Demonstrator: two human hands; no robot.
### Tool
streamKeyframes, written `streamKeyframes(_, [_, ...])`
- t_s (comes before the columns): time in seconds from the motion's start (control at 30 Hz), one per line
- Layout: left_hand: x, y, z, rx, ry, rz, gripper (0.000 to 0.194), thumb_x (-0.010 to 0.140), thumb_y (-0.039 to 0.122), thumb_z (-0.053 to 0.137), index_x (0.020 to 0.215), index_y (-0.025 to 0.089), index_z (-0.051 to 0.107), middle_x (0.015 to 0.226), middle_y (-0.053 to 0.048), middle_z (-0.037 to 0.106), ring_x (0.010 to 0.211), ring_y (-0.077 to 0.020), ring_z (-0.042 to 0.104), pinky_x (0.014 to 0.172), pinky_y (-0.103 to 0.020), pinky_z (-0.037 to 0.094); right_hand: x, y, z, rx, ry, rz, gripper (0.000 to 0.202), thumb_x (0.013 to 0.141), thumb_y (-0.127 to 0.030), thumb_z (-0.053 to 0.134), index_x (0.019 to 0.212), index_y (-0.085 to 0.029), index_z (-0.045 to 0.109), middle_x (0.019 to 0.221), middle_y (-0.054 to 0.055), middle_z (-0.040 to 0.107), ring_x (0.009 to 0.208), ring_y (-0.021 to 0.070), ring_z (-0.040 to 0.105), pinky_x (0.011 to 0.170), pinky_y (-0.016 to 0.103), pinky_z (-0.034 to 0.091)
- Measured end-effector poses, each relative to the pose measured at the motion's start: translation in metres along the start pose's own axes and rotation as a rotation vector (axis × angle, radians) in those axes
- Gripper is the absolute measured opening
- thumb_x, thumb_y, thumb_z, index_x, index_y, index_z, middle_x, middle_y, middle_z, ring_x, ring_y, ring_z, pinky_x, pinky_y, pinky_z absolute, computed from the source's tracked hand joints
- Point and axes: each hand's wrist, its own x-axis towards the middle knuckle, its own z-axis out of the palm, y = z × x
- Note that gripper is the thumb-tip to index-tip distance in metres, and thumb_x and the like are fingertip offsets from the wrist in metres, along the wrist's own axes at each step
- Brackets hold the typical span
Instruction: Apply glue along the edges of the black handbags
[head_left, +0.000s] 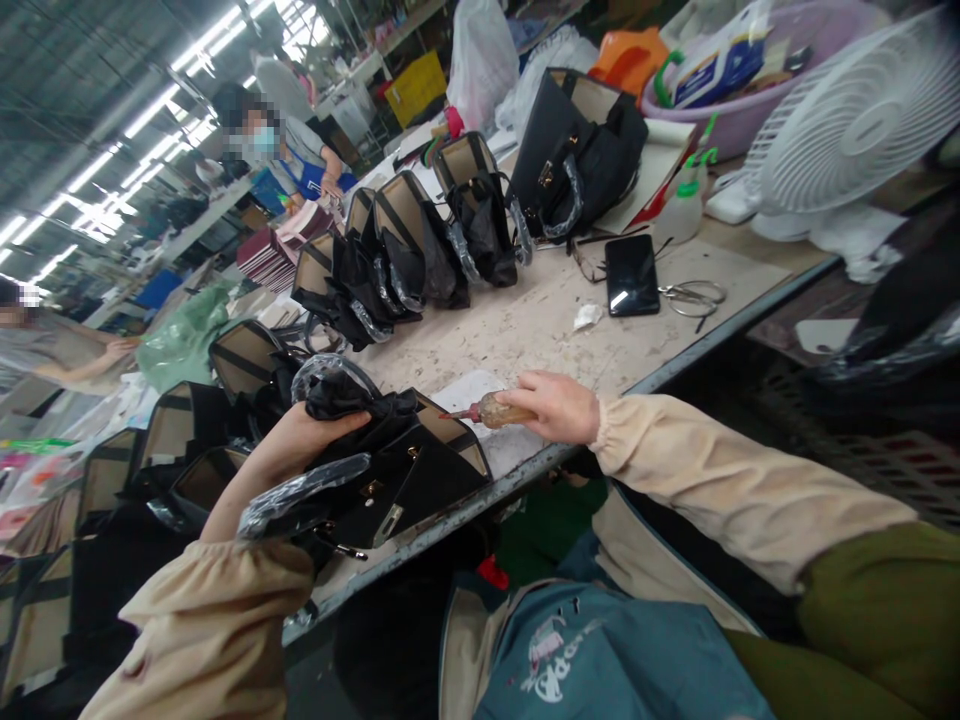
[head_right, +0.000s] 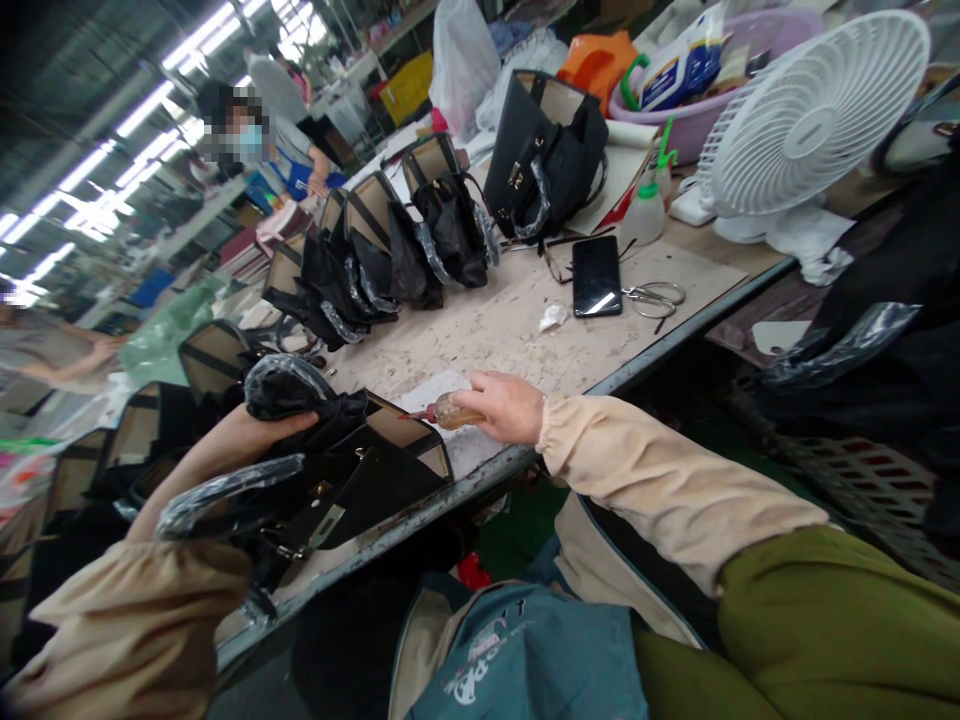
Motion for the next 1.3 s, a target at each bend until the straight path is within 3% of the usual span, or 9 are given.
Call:
streamKeyframes(0.2, [0.003,0.000,0.000,-0.014,0.022,-0.006,0.046,0.053,0.035,0.088,0.091,0.015,0.071,0.091,-0.003,0.075,0.080,-0.0190,0.066,0.087,-0.037,0.051,-0.009,0.004,0.008,0.015,-0.060,0.012,0.034,0.083,-0.023,0.059,0.117,-0.021,0.063,0.087,0.006,0.053,0.076,0.0168,0.048,0.064,0.026,0.032])
streamKeyframes(0.5, [0.004,-0.002,0.000,-0.032,0.025,-0.011,0.045,0.053,0.033,0.088,0.092,0.017,0.072,0.091,-0.001,0.075,0.080,-0.0164,0.066,0.086,-0.033,0.052,0.000,0.000,-0.004,0.021,-0.050,0.037,0.038,0.084,-0.025,0.060,0.121,-0.023,0.061,0.088,0.006,0.052,0.075,0.0169,0.048,0.063,0.027,0.030])
streamKeyframes(0.7, [0.005,-0.004,-0.001,-0.031,0.016,-0.002,0.045,0.053,0.032,0.088,0.092,0.017,0.072,0.092,-0.001,0.075,0.080,-0.0172,0.066,0.087,-0.035,0.051,-0.008,0.003,0.005,0.015,-0.106,0.013,0.037,0.081,-0.021,0.059,0.118,-0.022,0.062,0.089,0.006,0.053,0.077,0.0174,0.048,0.065,0.027,0.031])
streamKeyframes(1.03, [0.003,-0.002,0.000,-0.036,0.034,-0.025,0.045,0.051,0.033,0.089,0.089,0.017,0.072,0.088,0.000,0.074,0.078,-0.0154,0.065,0.081,-0.031,0.053,0.005,-0.004,-0.009,0.040,0.032,0.040,0.038,0.085,-0.026,0.058,0.122,-0.021,0.060,0.090,0.006,0.053,0.076,0.0168,0.049,0.064,0.027,0.031])
streamKeyframes(1.3, [0.004,0.001,0.003,0.008,0.043,-0.008,0.043,0.051,0.035,0.088,0.086,0.017,0.071,0.084,0.001,0.074,0.072,-0.0139,0.064,0.077,-0.029,0.053,-0.008,0.002,0.008,0.048,-0.067,0.064,0.035,0.085,-0.028,0.058,0.119,-0.021,0.062,0.090,0.006,0.054,0.077,0.0169,0.049,0.064,0.026,0.032])
